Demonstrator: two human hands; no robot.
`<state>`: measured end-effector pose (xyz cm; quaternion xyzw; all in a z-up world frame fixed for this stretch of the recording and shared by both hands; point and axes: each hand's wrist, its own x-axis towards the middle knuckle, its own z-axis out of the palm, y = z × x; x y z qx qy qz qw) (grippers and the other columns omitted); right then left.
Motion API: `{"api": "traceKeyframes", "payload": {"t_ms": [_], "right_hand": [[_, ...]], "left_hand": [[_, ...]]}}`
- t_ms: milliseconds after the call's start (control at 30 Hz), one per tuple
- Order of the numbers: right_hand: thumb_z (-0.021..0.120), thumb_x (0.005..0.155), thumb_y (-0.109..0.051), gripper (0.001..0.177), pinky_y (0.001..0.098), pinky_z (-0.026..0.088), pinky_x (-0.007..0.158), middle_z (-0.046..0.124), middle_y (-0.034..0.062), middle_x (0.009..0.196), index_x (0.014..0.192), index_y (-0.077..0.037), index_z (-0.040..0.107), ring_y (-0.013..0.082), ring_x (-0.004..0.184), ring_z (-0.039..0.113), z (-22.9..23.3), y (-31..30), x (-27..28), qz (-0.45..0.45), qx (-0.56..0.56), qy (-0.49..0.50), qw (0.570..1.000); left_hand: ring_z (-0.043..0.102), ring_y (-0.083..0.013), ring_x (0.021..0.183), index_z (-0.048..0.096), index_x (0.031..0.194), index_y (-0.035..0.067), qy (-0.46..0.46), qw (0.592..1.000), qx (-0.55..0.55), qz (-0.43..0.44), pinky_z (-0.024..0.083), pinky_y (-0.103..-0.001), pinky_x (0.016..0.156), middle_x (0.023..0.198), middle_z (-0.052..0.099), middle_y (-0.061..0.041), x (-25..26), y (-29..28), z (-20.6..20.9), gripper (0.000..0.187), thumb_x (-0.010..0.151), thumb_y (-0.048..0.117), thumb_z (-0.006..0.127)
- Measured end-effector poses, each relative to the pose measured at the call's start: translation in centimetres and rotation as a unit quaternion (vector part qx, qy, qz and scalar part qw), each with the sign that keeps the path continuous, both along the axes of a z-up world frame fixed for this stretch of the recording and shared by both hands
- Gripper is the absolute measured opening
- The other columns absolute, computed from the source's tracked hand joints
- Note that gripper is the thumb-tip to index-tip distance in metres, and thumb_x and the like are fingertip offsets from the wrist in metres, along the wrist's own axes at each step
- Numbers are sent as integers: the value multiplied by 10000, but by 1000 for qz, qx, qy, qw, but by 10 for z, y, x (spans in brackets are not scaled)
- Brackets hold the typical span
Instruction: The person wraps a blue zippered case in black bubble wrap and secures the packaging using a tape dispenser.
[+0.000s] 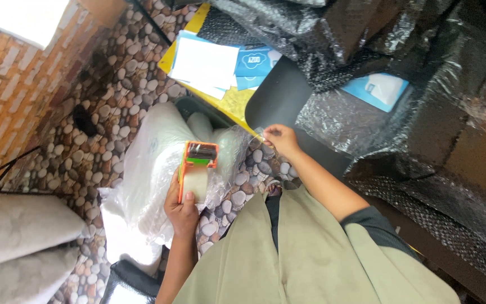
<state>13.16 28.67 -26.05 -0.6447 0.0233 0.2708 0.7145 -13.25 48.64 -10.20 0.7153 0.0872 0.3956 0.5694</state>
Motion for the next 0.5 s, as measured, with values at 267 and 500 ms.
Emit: {"api": "traceKeyframes", "payload": {"t_ms": [267,500], "right_hand": [[807,815,14,99,309,668,489,462,133,880,904,-25,789,218,525,683,-27,58,25,-12,-79,-48,996],[787,768,-77,57,235,595,410,655,7,554,817,-102,770,134,448,674,-28,67,26,33,-272,-96,957]], "left_hand": [[520,-502,1355,646,751,-75,60,993,-67,82,373,-581,1118,1200,652,-347,-38,-11,-39,353,909,231,725],[534,-512,1326,531,620,-4,47,995,-82,19,365,-607,1084,735,522,-132,-33,-14,-63,413,930,189,724]]}}
